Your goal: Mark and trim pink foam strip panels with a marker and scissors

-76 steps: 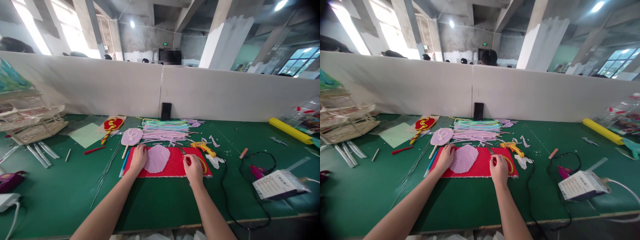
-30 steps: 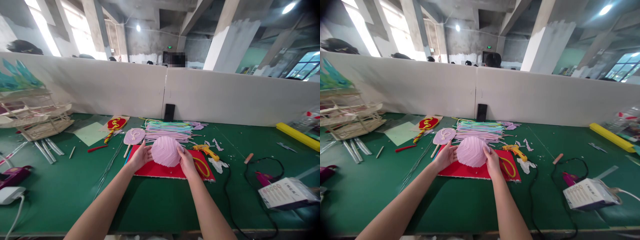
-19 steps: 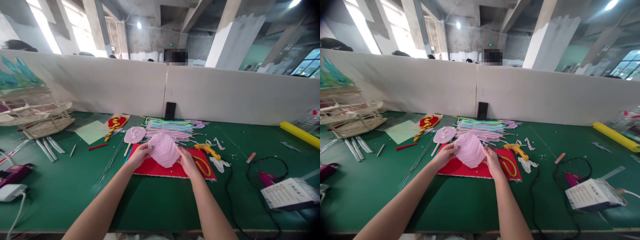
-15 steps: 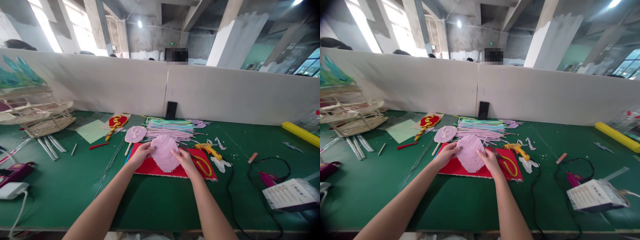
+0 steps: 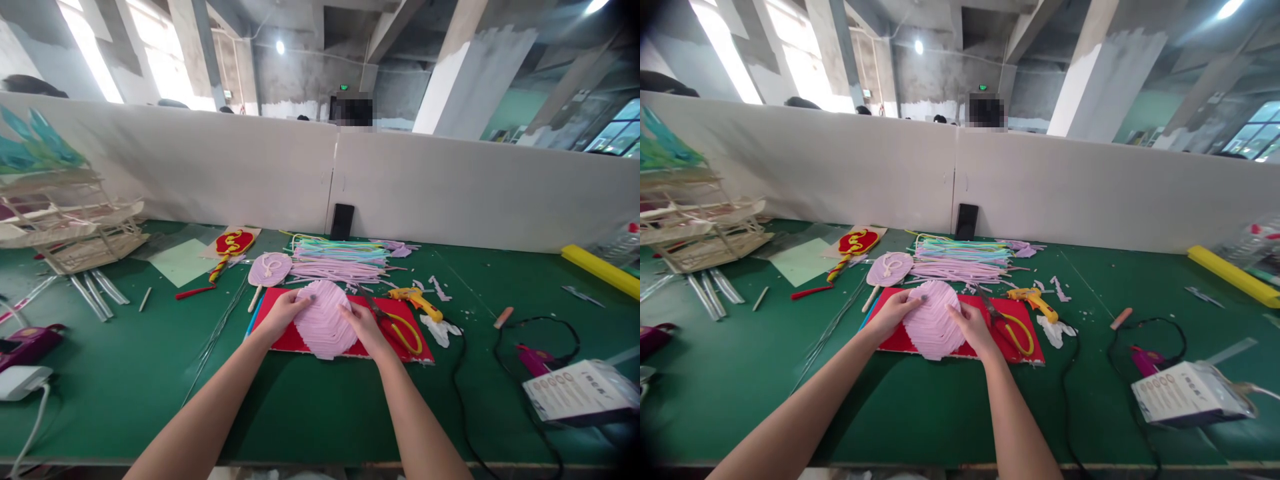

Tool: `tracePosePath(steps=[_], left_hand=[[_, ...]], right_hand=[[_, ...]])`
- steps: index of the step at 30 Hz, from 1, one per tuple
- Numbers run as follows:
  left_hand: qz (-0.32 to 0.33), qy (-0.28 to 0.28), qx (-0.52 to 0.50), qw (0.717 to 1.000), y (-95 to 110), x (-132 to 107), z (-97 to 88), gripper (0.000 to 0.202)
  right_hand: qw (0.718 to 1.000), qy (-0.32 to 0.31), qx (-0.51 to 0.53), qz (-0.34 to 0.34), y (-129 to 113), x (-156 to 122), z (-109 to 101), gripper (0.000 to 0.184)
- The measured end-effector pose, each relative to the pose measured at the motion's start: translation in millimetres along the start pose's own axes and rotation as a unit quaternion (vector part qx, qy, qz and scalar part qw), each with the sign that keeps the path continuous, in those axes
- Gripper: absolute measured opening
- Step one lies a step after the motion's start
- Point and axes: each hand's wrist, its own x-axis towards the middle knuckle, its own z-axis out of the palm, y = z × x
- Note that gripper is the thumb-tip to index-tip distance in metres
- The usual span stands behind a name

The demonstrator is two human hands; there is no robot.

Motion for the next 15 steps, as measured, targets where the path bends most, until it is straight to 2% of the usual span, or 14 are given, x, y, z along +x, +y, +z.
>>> tracePosePath(steps=[5,15], left_hand=[[0.010,-0.015,0.066,0.998,6.3,-3.3,1.4,0.048],[0.048,0.029,0.187,0.981,-3.3,4.0,-3.4,0.051]], right_hand=[[0.999,-0.030,0.025,0.019,3.9,0.6,2.1,0.039],[0.997,-0.067,0.030,0.030,7.8,-3.3,6.5,0.033]])
